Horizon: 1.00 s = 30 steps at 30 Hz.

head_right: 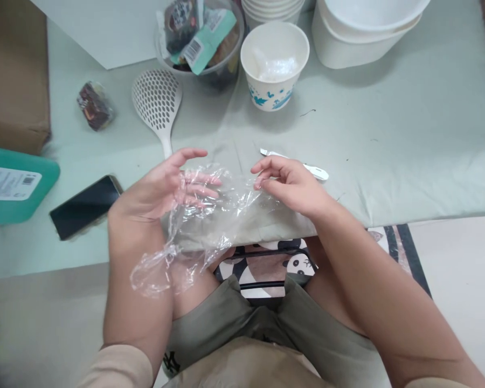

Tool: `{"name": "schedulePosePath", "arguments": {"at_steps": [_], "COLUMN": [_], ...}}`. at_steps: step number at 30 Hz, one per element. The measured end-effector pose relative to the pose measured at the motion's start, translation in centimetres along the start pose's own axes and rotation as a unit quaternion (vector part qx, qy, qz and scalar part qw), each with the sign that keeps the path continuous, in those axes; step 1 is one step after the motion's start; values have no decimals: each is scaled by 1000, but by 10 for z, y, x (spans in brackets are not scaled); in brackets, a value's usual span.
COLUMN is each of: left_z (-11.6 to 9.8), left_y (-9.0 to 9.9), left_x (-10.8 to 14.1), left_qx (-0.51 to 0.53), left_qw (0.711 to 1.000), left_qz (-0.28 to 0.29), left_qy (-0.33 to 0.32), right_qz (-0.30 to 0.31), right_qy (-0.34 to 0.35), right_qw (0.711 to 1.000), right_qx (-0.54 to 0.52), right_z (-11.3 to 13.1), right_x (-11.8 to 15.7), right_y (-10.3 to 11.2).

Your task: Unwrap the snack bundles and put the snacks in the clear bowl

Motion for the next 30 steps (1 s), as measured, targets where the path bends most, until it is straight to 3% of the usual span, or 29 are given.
{"name": "schedulePosePath", "arguments": {"at_steps": [3,7,11,14,17,21,26,30], "left_z": [-2,-4,-6,-8,-10,-10,-6,-8], "left_y": [-8,-5,0,-4,-11,-16,-9,2], "left_x": [-3,-6,-11,-13,-12,-11,-12,-14], "left_qx": [-73,-31,110,192,214,200,125,83], "left_qw": [996,985,963,948,946,949,955,955], "left_qz": [-46,-116,-149,-166,-175,-169,-175,-202], "left_qy": [-31,-122,-194,-193,-172,-177,-205,-200], "right_qz": [-31,-100,-35,36,79,84,-3,-84], "right_qy": [-28,-56,-51,-62,-103,-136,-89,-19], "right_qw": [998,968,942,942,946,956,970,960], "right_qx": [-39,-223,-330,-329,-299,-247,-225,-266], "right_z": [-5,-10,-5,-4,-7,-11,-8,-5], "right_x": [-2,-6,-6,-3,-2,-3,-5,-6], "right_y": [3,9,-7,-26,-40,-46,-30,-9]}}
Point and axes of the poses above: each hand's wrist, its own x-axis away from the middle knuckle, its own y-axis out of the back of the hand, z = x × y, the point moved 3 cm from there along -x, towards the middle knuckle, and after that the axes turned 13 degrees about x, right-handed, at the moved point
